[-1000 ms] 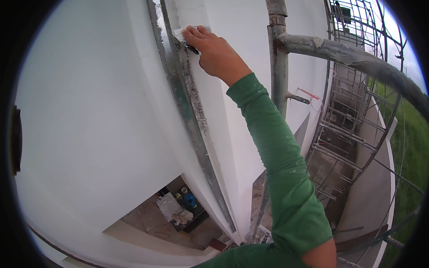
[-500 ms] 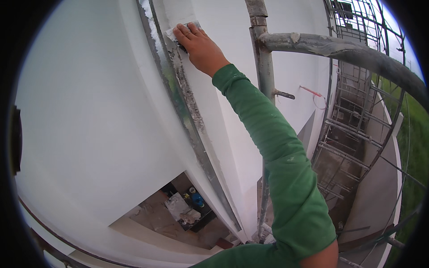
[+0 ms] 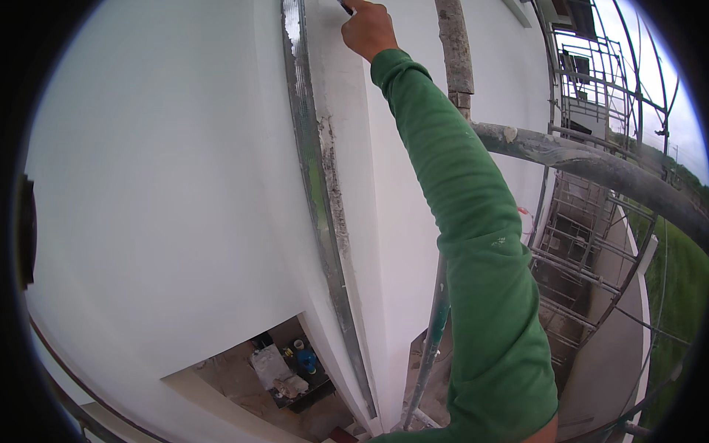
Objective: The person applies a white compound to a vertical joint on a wall using an orange plastic tool. They smooth the compound along the joint and occasionally scrape excess material off the tool onto a bucket.
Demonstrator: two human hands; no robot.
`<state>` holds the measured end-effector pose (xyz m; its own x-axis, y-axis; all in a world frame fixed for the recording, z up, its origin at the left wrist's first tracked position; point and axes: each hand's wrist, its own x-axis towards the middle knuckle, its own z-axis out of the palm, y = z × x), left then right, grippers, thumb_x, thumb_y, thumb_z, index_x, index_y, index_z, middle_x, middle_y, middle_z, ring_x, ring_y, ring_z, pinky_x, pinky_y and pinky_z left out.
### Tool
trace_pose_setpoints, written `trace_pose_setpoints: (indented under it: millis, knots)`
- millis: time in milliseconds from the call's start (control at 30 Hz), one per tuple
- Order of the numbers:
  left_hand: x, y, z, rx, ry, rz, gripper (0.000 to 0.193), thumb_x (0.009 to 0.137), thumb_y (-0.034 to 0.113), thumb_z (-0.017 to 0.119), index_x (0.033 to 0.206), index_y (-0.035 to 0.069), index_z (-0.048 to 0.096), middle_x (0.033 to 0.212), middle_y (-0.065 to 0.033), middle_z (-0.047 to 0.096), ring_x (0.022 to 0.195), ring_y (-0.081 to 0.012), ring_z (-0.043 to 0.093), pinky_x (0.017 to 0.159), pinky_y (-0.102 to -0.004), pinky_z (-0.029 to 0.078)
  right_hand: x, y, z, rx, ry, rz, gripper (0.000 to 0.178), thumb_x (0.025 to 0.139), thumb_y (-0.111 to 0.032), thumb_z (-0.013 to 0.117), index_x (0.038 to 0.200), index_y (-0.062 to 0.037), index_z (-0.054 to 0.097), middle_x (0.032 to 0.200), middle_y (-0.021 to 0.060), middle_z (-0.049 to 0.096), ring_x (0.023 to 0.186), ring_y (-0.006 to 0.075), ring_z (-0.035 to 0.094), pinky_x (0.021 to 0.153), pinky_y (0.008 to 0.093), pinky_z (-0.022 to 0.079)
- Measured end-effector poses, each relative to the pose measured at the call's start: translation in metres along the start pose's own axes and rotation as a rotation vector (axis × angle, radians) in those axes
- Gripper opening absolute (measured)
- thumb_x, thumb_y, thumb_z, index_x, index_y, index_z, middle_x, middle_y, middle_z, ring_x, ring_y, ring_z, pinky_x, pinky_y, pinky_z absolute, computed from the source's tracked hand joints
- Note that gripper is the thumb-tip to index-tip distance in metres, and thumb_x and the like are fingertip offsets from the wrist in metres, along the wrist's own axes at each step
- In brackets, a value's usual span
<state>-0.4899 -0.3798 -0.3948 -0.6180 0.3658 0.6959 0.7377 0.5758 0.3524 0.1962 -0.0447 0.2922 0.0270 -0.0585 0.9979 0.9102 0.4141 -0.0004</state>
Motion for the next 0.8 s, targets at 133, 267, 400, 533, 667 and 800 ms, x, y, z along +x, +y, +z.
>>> trace_pose_setpoints:
  millis: [133,267,400,533,667,800]
  knots:
    - [-0.019,-0.004,0.031,-0.053,0.108,-0.047,0.039,0.093,0.043,0.061,0.086,0.006,0.070,0.085,-0.0164,0.068,0.080,-0.0375,0.063,0.071,-0.0525,0.047,0.174,0.055,0.053,-0.218,0.193,-0.414,0.045,0.082,-0.004,0.053,0.123,-0.0046,0.070,0.119,0.0252,0.069,0.113,0.0418,0.063,0.103,0.0469,0.050]
    - [-0.008,0.048,0.023,-0.105,0.036,-0.090,0.038,0.092,0.043,0.062,0.086,0.006,0.070,0.085,-0.0163,0.068,0.080,-0.0379,0.063,0.071,-0.0528,0.047,0.269,0.059,0.031,-0.680,-0.070,-0.491,0.051,0.084,-0.010,0.054,0.132,-0.0136,0.068,0.121,0.0209,0.070,0.114,0.0341,0.066,0.101,0.0406,0.052]
    - [-0.011,0.029,0.007,-0.047,0.026,-0.120,0.038,0.092,0.043,0.062,0.086,0.006,0.070,0.085,-0.0162,0.068,0.080,-0.0384,0.063,0.071,-0.0531,0.047,0.224,0.028,0.032,-0.592,-0.262,-0.312,0.054,0.084,-0.007,0.051,0.135,-0.0156,0.066,0.115,0.0218,0.071,0.105,0.0357,0.069,0.093,0.0413,0.056]
    - [0.011,0.085,-0.026,-0.040,0.032,-0.023,0.037,0.091,0.043,0.063,0.086,0.007,0.070,0.085,-0.0162,0.068,0.080,-0.0389,0.063,0.071,-0.0534,0.047,0.097,0.042,0.021,-0.567,-0.192,-0.457,0.041,0.093,-0.007,0.055,0.132,-0.0081,0.066,0.106,0.0179,0.074,0.090,0.0323,0.073,0.081,0.0400,0.060]
    - [0.006,0.078,-0.021,-0.038,0.073,0.046,0.037,0.091,0.043,0.063,0.086,0.007,0.070,0.085,-0.0161,0.068,0.080,-0.0393,0.063,0.072,-0.0537,0.048,-0.094,0.016,0.017,-0.108,-0.181,-0.286,0.070,0.079,0.013,0.050,0.143,-0.0157,0.058,0.141,0.0090,0.061,0.131,0.0367,0.055,0.110,0.0418,0.048]
    - [0.002,0.066,-0.015,-0.052,0.117,0.096,0.036,0.090,0.043,0.064,0.086,0.007,0.070,0.085,-0.0161,0.068,0.081,-0.0398,0.063,0.072,-0.0540,0.048,-0.203,-0.002,-0.013,-0.087,-0.340,-0.058,0.076,0.076,0.016,0.049,0.145,-0.0154,0.056,0.151,0.0051,0.052,0.145,0.0323,0.041,0.116,0.0415,0.043]
